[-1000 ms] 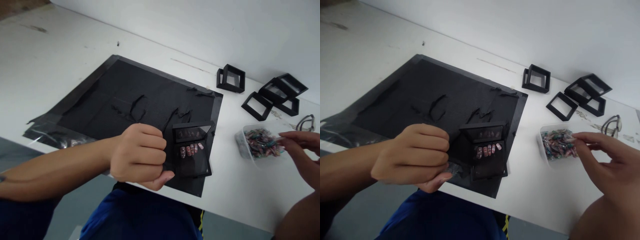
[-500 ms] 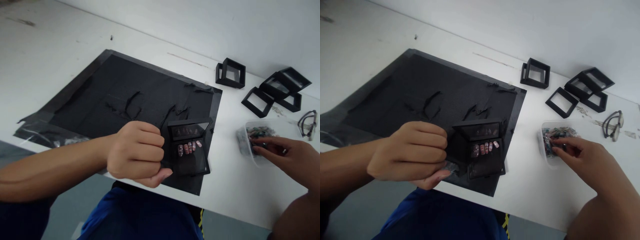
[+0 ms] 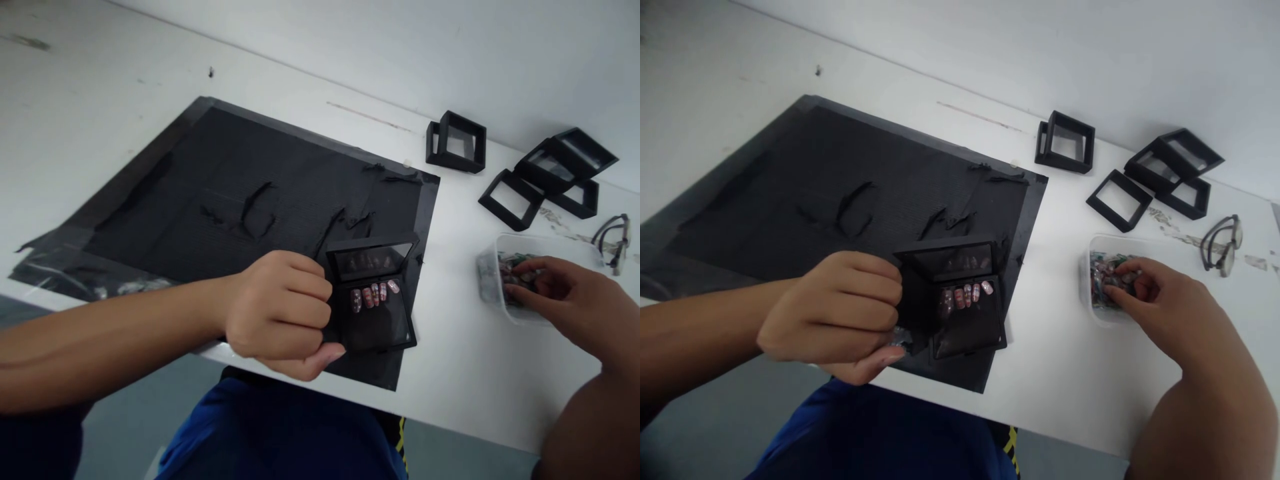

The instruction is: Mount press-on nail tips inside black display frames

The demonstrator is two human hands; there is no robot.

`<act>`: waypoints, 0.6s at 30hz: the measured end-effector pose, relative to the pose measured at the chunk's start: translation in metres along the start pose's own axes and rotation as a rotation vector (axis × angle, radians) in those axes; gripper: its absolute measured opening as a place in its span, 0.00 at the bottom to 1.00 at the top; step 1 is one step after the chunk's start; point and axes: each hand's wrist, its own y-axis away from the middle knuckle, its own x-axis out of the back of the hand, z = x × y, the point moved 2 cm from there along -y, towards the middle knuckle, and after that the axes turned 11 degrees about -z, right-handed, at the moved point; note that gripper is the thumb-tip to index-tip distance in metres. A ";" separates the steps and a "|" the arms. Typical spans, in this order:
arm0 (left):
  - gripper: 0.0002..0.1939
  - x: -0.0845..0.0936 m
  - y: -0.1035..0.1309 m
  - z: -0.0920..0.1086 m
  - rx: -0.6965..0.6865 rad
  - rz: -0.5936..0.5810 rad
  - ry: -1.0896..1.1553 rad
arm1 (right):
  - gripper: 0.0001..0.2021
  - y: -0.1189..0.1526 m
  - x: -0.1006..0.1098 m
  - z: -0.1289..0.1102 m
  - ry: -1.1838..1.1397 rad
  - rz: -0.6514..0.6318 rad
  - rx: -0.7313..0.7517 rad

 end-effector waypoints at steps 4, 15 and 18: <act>0.21 -0.001 0.001 0.002 0.017 -0.032 0.011 | 0.29 -0.001 -0.001 0.001 0.048 0.045 -0.011; 0.20 -0.001 0.002 -0.001 -0.002 -0.028 -0.017 | 0.23 -0.008 -0.006 0.007 0.021 -0.010 0.065; 0.22 0.001 -0.002 -0.001 -0.010 -0.010 -0.036 | 0.21 -0.008 -0.006 0.008 0.027 -0.019 0.083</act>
